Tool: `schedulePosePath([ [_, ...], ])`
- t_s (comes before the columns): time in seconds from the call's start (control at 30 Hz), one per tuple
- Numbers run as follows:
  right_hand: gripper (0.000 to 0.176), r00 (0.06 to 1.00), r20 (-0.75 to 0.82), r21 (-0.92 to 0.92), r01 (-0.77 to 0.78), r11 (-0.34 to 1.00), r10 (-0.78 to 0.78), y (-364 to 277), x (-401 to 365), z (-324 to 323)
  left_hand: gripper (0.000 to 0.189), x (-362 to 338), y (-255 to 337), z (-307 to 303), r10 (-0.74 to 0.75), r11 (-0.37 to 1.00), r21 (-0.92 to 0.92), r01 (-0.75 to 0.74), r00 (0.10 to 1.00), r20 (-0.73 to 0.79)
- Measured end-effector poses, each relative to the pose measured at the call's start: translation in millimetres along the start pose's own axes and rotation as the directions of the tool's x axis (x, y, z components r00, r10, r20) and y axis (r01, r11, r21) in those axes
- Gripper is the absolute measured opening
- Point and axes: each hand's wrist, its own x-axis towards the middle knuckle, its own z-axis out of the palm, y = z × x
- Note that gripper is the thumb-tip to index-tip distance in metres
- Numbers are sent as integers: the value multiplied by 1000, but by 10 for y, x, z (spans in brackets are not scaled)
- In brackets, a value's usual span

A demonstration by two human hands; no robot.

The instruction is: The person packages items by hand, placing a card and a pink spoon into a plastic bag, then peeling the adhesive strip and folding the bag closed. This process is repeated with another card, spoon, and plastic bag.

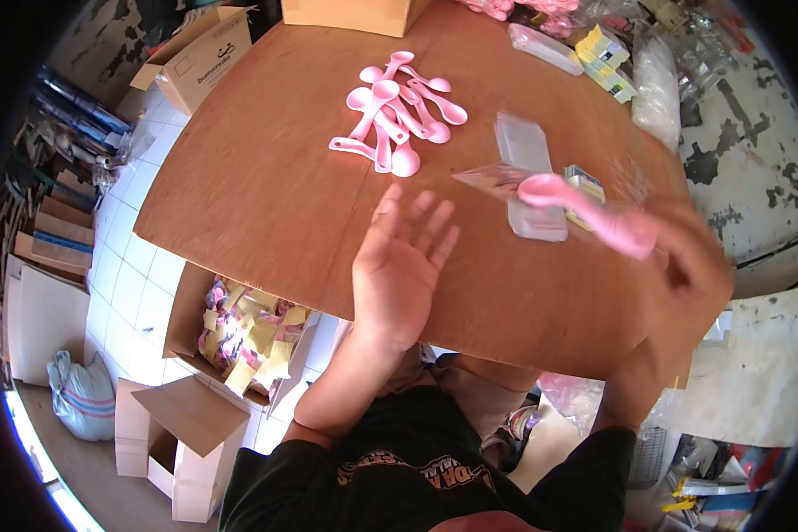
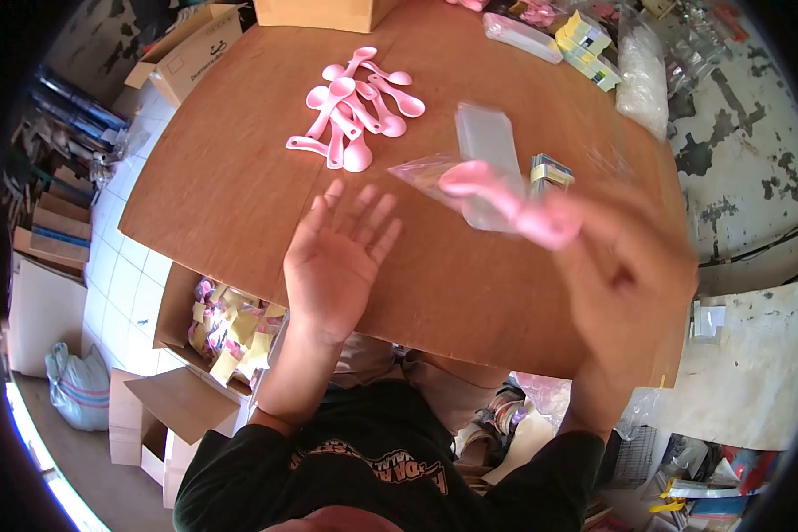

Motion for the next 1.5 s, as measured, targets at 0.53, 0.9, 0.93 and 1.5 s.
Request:
schedulePosePath([
  [0.53, 13, 969, 223, 323, -180, 929, 110, 202, 323, 200, 47, -54, 50, 227, 193, 643, 609, -465, 867, 459],
  [0.9, 11, 972, 236, 265, -65, 962, 0, -113, 76, 140, 15, -238, 22, 563, 114, 599, 681, -422, 886, 449],
  [0.93, 12, 984, 173, 222, -2, 975, -38, -143, 70, 163, 15, -248, 34, 589, 127, 539, 704, -462, 871, 474],
  [1.5, 14, 928, -4, -223, 362, 905, -373, 24, 3, 117, 36, -330, 118, 750, -160, 63, 684, -726, 670, 725],
])
